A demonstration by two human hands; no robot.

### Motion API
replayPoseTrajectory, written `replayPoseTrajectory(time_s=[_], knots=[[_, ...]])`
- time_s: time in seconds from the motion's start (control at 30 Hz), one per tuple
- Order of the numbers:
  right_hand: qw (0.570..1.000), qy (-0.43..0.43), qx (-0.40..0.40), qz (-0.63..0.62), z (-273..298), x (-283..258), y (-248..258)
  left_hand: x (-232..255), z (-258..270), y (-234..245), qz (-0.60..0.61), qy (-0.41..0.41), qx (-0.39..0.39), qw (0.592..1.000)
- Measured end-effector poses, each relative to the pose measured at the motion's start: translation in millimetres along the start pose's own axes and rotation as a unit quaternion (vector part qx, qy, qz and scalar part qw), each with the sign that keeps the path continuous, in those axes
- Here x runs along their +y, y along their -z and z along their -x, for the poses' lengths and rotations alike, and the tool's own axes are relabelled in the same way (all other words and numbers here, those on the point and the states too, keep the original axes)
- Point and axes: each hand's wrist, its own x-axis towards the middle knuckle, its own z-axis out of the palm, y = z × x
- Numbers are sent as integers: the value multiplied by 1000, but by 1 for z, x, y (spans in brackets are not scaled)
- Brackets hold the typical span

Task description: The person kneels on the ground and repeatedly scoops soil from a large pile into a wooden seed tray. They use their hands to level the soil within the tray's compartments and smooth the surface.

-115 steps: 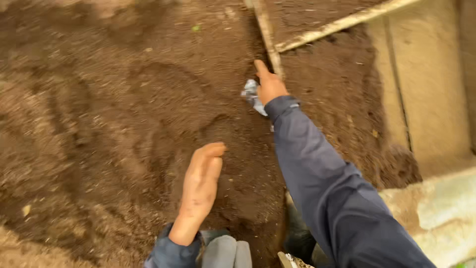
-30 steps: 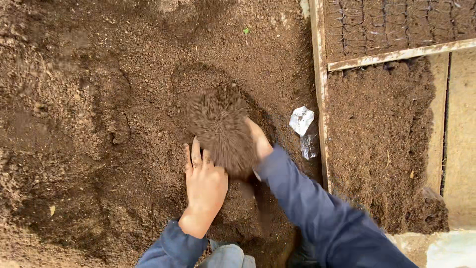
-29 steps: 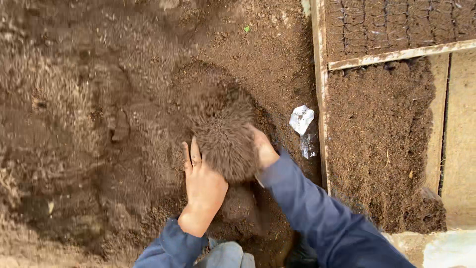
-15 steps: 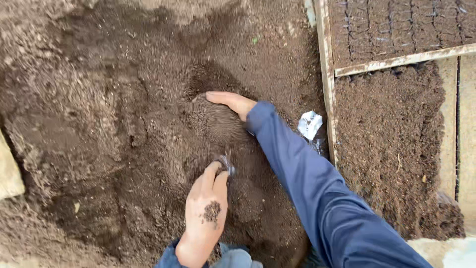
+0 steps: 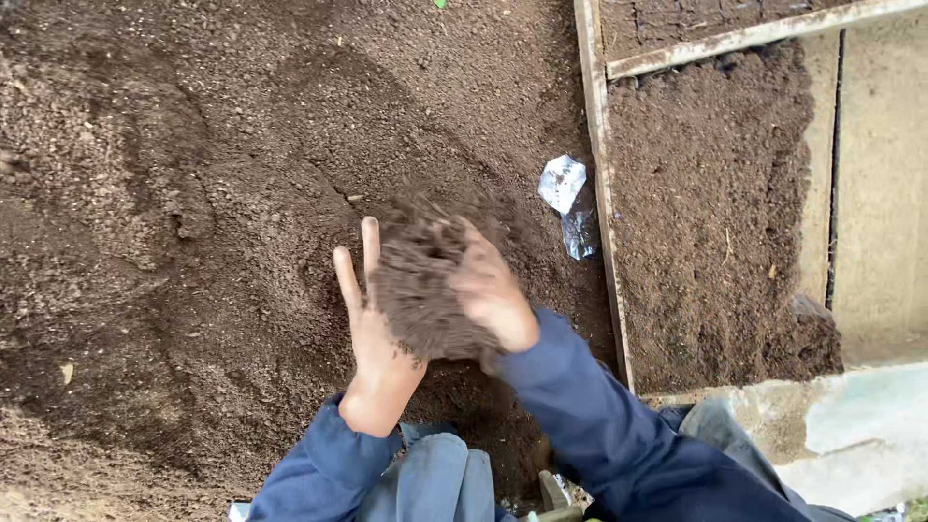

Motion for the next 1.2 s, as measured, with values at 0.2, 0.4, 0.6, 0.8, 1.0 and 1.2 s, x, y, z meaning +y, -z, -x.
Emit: replayPoseTrajectory(time_s=[0.2,0.4,0.6,0.8,1.0,1.2], knots=[[963,96,-40,247,-17,43,36,5,2,-2,258,143,-322,900],[991,42,-52,114,17,112,43,-13,19,-68,218,-87,-6,972],[990,-128,31,-56,22,-65,-5,-22,-11,1,472,42,-222,852],[982,158,78,66,-19,38,40,-12,24,-105,172,-65,-89,979],[969,64,110,-213,-2,12,-2,-4,1,-27,444,185,-209,851],[923,168,55,-342,37,-44,-18,-22,16,-72,383,191,-46,903]])
